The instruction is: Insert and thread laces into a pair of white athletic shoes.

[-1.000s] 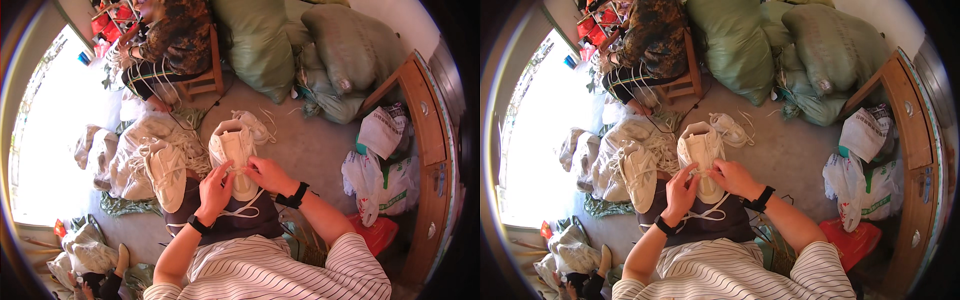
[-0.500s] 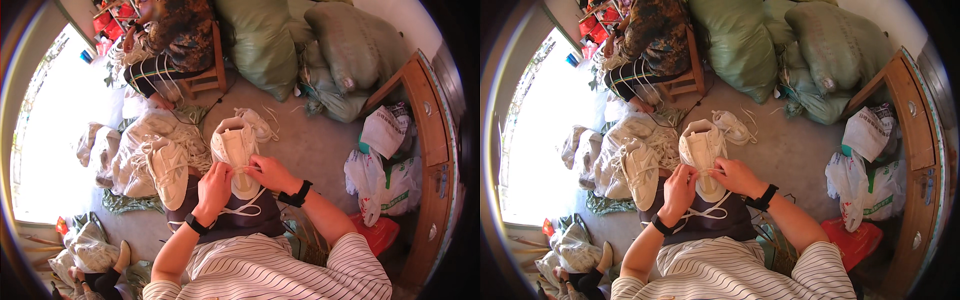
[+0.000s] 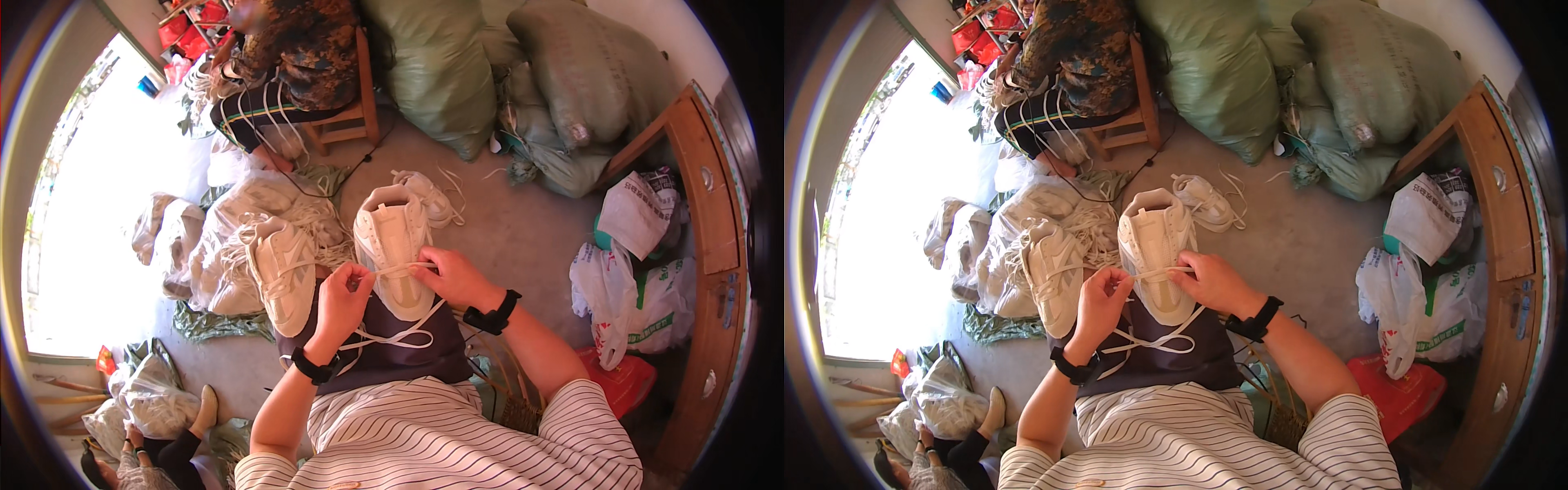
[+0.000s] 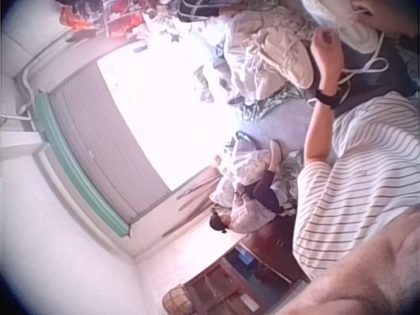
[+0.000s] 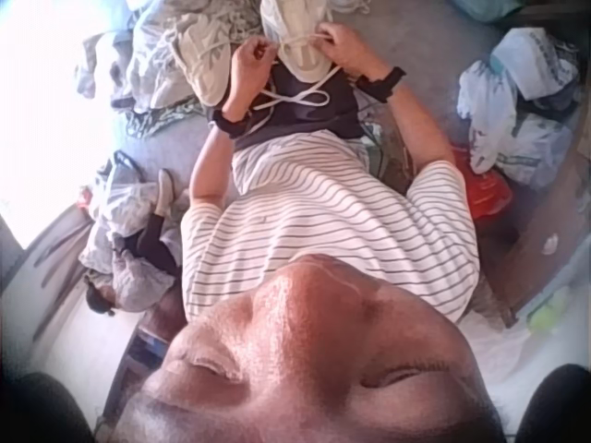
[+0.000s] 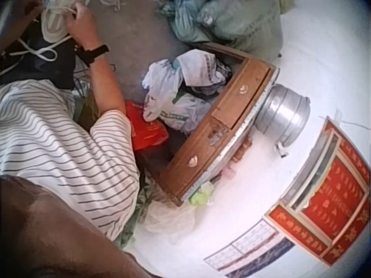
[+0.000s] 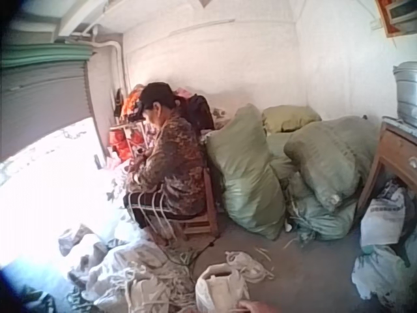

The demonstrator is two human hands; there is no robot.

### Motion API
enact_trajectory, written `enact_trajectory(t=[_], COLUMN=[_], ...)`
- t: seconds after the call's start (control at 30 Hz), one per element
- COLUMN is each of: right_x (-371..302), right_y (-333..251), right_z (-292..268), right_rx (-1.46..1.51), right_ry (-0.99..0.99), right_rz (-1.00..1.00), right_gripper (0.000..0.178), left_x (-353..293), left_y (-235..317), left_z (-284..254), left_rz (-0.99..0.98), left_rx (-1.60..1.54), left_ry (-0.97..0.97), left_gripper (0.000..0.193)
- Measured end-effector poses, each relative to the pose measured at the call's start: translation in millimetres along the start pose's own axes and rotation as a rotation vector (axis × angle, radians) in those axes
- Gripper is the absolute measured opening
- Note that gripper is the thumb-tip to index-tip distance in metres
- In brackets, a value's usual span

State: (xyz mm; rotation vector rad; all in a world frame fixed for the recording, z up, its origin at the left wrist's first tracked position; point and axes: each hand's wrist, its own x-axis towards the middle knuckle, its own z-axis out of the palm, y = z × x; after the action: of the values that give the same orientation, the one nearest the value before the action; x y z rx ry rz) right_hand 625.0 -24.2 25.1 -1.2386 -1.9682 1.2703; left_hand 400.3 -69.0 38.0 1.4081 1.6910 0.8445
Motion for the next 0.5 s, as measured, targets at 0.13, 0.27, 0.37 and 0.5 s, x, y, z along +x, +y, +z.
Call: enact_trajectory(t=[0.13, 0.27, 0.37, 0.5], right_x=[2, 1, 3, 2], right_y=[-1, 0, -4, -11], right_z=[3, 7, 9, 10], right_rx=[-0.014, -0.025, -0.027, -0.038], right_ry=[-0.008, 0.0, 0.002, -0.003], right_rz=[-0.001, -0.032, -0.024, -0.033], right_gripper=[0.031, 0.029, 0.031, 0.03], left_x=[-5, -6, -7, -12], left_y=[-4, -7, -15, -8], left_z=[4, 2, -2, -7], left_rz=[-0.024, -0.037, -0.041, -0.025], left_rx=[-0.126, -0.135, -0.147, -0.218], left_ry=[-0.007, -0.044, -0.038, -0.092], left_gripper=[0.016, 0.014, 0.015, 0.013])
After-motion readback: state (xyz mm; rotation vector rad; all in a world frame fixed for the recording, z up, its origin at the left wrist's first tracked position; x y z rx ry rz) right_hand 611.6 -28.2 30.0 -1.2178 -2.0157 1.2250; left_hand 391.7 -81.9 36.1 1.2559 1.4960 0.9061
